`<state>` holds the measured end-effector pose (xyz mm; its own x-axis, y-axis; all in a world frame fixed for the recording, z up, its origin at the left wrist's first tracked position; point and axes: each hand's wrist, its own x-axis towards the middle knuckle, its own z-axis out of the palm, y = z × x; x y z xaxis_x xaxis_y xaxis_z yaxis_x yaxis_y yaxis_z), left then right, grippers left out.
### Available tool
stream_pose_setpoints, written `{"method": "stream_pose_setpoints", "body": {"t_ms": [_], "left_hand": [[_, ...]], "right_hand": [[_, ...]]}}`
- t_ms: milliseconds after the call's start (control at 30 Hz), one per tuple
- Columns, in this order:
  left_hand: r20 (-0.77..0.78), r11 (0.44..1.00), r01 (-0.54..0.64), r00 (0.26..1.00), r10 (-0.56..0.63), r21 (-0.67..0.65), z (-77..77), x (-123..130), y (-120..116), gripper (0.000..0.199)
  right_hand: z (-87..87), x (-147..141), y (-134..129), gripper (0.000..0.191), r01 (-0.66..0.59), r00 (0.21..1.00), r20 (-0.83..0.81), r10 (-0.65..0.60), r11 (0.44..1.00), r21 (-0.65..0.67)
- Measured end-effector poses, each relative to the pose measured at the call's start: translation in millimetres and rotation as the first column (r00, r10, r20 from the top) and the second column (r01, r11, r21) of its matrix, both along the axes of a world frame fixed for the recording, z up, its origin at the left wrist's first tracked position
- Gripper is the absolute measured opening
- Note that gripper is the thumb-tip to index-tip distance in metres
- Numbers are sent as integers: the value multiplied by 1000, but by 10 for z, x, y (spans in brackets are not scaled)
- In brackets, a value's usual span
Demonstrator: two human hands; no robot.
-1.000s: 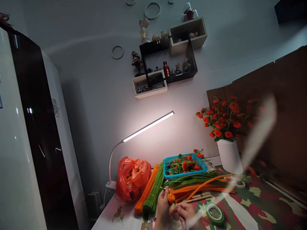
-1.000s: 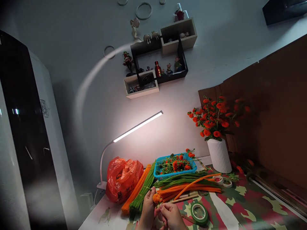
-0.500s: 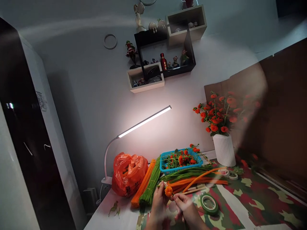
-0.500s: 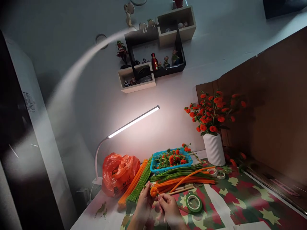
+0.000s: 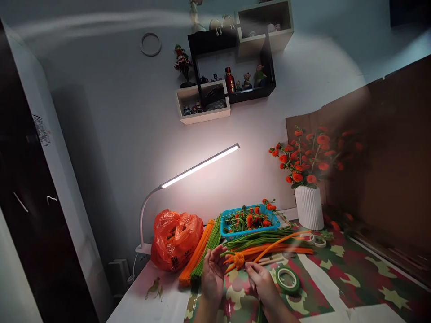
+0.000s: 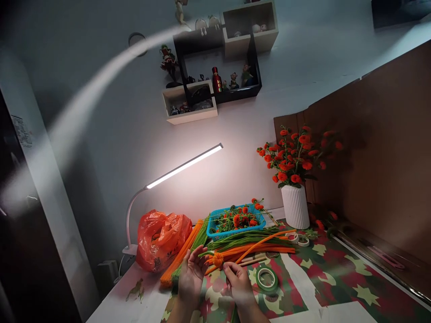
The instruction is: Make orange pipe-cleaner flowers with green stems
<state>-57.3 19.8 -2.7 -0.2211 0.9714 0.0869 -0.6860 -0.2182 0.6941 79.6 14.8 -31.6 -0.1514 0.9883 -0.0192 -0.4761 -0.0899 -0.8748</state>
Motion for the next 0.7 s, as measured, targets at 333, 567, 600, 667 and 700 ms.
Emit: {"method": "stream_pose_setpoints", "body": {"t_ms": [333,567,600,667,700], "left_hand": [[-146,1000,18,989,-18,-3,-2,52,7,41],[57,994,13,998,-7,-105,120,49,-95,38],[89,994,26,996,-17,-103,133,32,-102,35],[150,998,45,988,-38,-46,158,-8,-118,34],[156,998,56,986,-57,16,168,-24,-127,39]], "right_hand": [[105,34,-103,56,-6,1000,7,6,1000,-28],[215,42,-220,52,-145,988,54,141,988,61],[216,41,-223,52,-160,986,69,155,984,77],[214,48,-222,51,-144,988,73,137,984,101],[215,56,-219,50,-119,991,66,112,987,105]]}}
